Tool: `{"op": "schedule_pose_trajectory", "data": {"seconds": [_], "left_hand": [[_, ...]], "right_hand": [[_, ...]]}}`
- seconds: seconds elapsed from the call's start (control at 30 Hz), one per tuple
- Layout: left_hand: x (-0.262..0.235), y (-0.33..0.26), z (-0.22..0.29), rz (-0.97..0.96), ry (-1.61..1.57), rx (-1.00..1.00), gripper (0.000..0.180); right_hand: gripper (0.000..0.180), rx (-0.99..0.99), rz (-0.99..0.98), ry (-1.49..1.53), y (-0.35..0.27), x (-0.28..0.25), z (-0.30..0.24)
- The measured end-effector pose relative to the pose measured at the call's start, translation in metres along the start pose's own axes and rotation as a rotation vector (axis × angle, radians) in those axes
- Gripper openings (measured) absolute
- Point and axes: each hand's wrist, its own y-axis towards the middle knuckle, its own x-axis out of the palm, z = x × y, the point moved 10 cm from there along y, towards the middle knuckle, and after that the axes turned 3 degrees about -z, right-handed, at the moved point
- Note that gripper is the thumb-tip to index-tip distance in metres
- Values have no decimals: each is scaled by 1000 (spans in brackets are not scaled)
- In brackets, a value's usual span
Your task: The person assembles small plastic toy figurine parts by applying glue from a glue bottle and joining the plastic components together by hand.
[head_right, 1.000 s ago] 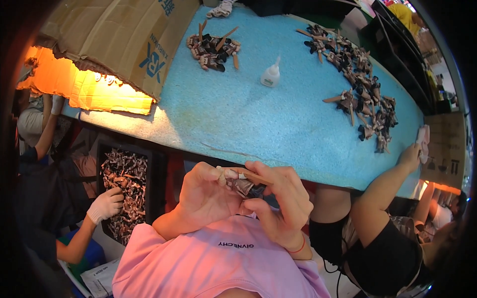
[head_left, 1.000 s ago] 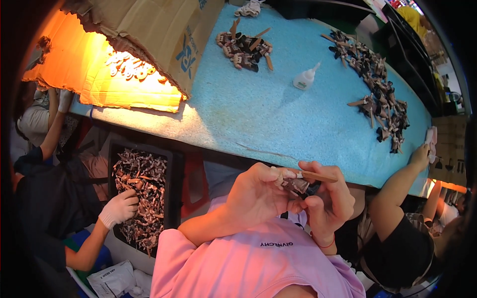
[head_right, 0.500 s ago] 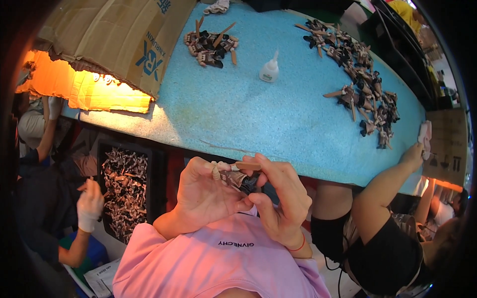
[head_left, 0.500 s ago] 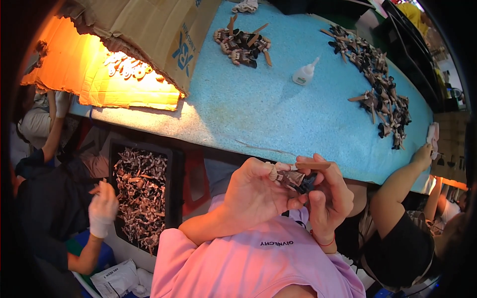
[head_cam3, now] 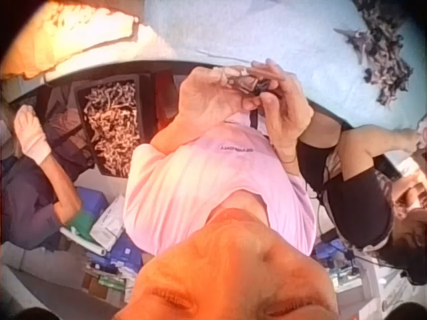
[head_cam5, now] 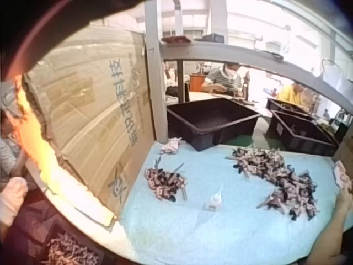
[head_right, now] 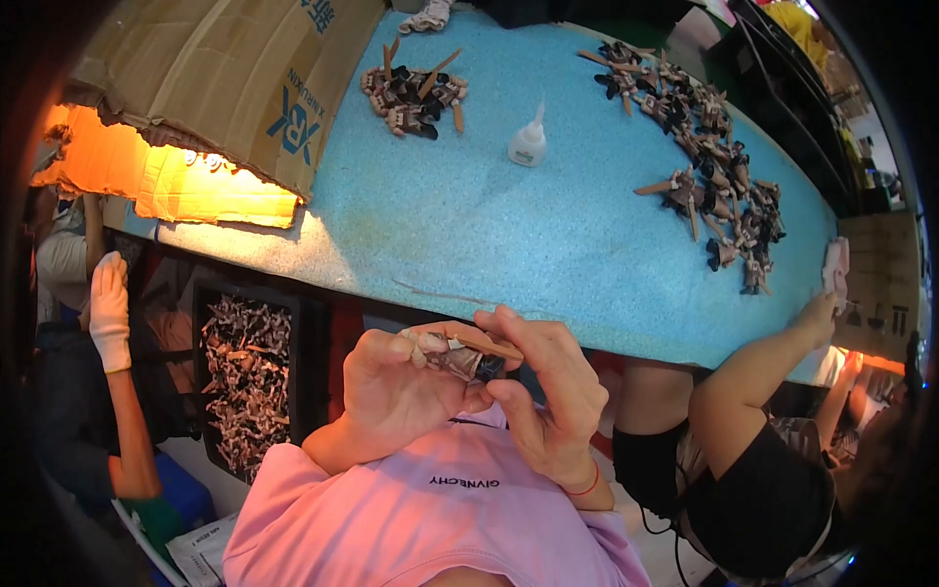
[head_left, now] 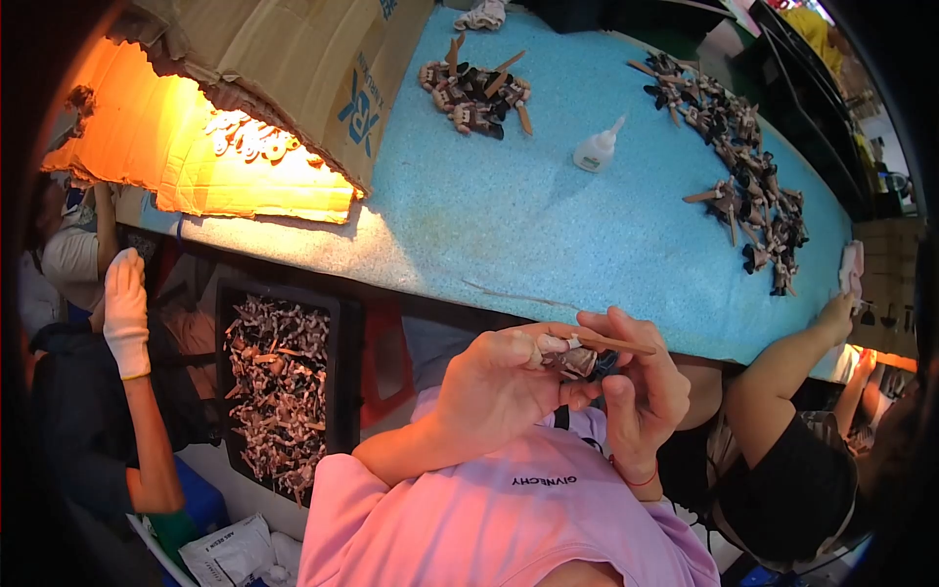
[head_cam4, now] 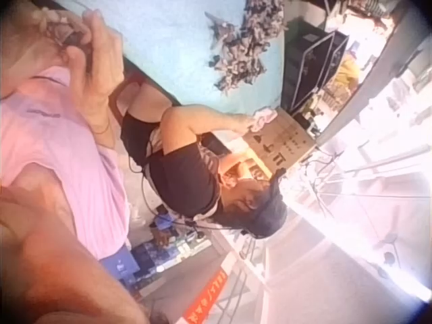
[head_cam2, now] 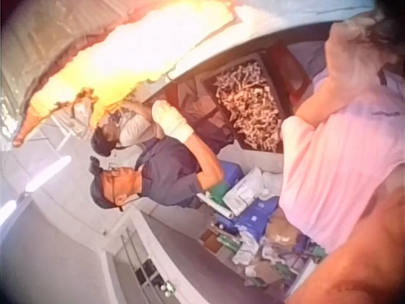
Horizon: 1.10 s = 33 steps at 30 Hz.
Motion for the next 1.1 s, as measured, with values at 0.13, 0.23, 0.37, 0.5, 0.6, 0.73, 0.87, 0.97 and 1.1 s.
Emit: {"op": "schedule_pose_trajectory", "data": {"seconds": [0.13, 0.23, 0.37, 0.5, 0.6, 0.73, 0.87, 0.97, 1.1], "left_hand": [[1, -1, 2, -39, -22, 36, 62], [-2, -2, 4, -33, 10, 75, 61], [11, -3, 13, -86, -58, 154, 40], [9, -4, 18, -31, 100, 176, 30], [13, -5, 20, -53, 180, 180, 29], [14, -9, 22, -99, 316, 217, 32], [6, -11, 22, 34, 488, 197, 46], [8, -11, 23, 23, 591, 189, 48], [17, -12, 27, -62, 540, 242, 39]], "right_hand": [[43, -5, -12, 1, 1, 1, 0], [42, 23, -19, 16, 0, 2, 1], [41, -30, -26, -1, 1, 3, 1], [42, -52, -38, -9, 1, 4, -1], [42, -30, -49, -4, 0, 4, -1], [46, -19, -78, 28, 1, 7, -2], [52, -40, -106, 35, 1, 8, -1], [57, -34, -115, 38, 3, 10, -2], [54, -35, -126, 33, 4, 13, -2]]}}
